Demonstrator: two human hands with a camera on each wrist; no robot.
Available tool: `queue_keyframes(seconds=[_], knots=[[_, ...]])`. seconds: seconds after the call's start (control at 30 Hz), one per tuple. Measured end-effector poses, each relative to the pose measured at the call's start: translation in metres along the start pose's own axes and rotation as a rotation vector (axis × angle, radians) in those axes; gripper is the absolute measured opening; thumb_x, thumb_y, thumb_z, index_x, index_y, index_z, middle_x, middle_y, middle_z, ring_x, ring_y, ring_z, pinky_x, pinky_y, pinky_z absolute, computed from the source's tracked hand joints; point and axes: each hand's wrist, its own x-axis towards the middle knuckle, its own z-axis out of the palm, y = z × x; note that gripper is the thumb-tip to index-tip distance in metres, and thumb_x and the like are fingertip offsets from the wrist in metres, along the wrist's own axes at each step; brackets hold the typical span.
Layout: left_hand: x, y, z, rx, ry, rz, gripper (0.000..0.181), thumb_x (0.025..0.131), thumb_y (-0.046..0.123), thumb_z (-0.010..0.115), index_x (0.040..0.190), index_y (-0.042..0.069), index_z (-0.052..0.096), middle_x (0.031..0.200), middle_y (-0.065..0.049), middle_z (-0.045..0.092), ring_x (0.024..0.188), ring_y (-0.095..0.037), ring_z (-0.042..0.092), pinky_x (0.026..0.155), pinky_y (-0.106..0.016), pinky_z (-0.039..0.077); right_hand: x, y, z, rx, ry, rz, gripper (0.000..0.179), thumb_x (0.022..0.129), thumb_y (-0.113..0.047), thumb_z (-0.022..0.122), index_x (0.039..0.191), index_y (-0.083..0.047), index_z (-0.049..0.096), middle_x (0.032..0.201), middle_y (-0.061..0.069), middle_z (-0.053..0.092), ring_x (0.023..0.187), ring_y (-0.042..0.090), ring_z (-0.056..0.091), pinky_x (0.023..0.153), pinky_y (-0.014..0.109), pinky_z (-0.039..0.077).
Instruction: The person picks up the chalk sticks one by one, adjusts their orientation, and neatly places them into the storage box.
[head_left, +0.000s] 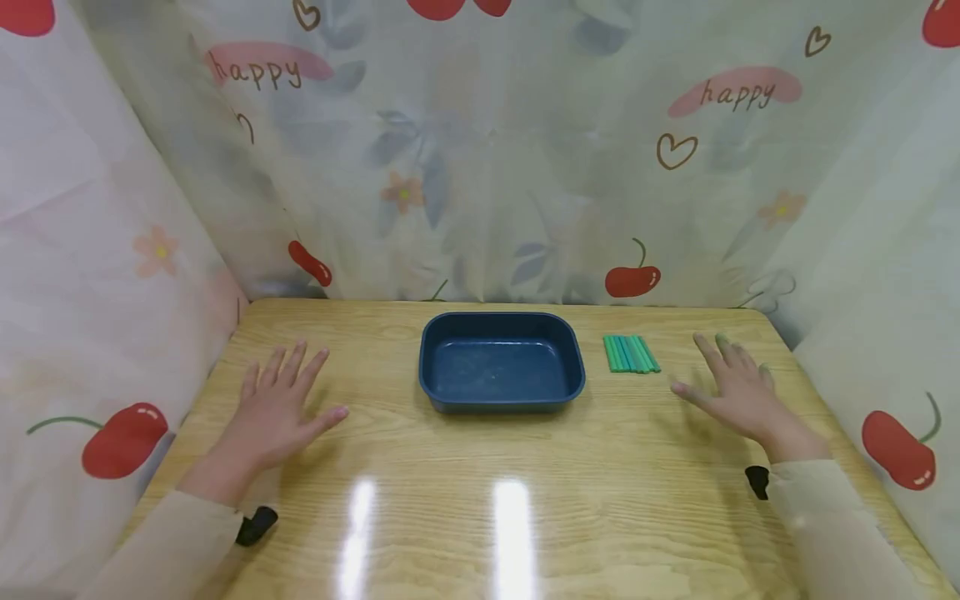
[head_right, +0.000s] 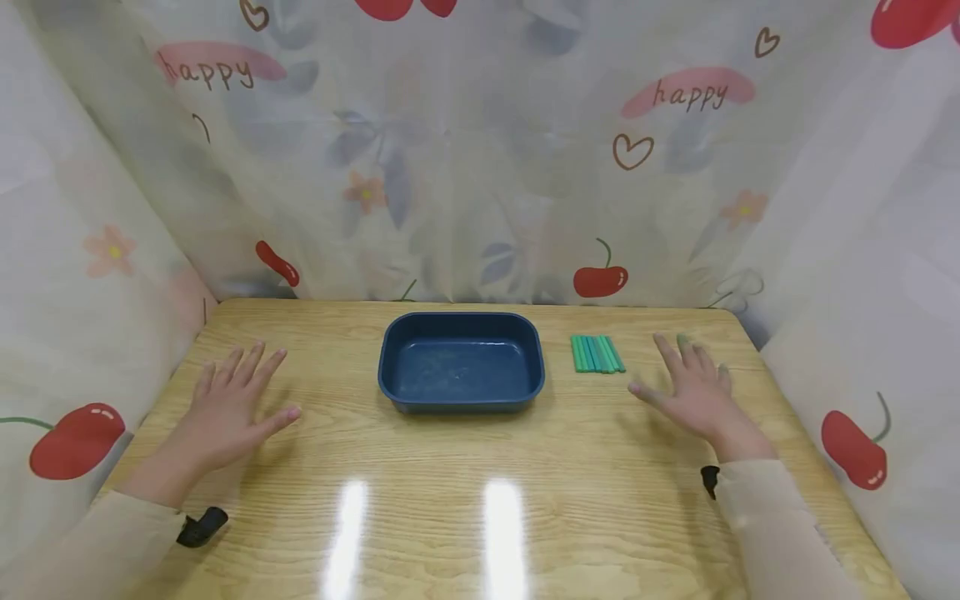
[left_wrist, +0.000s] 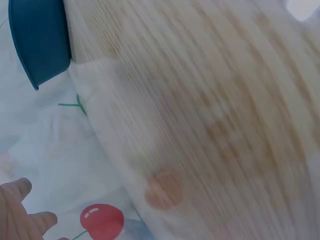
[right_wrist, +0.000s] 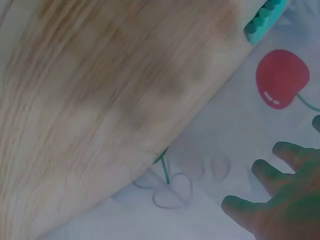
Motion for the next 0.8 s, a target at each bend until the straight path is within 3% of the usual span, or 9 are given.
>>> queue_keyframes(seconds=[0.33,0.57,0.8], knots=[[0.004,0.014,0.009,-0.055,0.077,0.029,0.090,0.095,0.064,0.053,0.161,0.014,0.019,0.163,-0.026,0.015,0.147,-0.051,0.013,0.112,-0.073,0.008,-0.001,-0.019,0.007,0.062,0.049,-0.045,0.090,0.098,-0.054,0.057,0.162,-0.010,0.010,0.159,0.036,0.011,0.140,0.064,0.009,0.100,0.084,0.009],[0.009,0.030,0.012,-0.133,0.142,0.076,0.085,0.097,0.057,0.056,0.160,0.010,0.022,0.161,-0.024,0.023,0.145,-0.049,0.021,0.114,-0.066,0.014,0.001,-0.036,0.009,0.189,0.076,-0.087,0.086,0.099,-0.047,0.059,0.160,-0.004,0.016,0.158,0.034,0.016,0.141,0.061,0.012,0.103,0.079,0.018],[0.015,0.045,0.016,-0.224,0.211,0.103,0.078,0.098,0.046,0.060,0.158,0.006,0.028,0.160,-0.021,0.030,0.145,-0.043,0.027,0.114,-0.064,0.021,0.005,-0.054,0.012,0.229,0.171,-0.146,0.073,0.100,-0.039,0.062,0.153,0.001,0.033,0.153,0.031,0.032,0.139,0.056,0.026,0.104,0.074,0.025]])
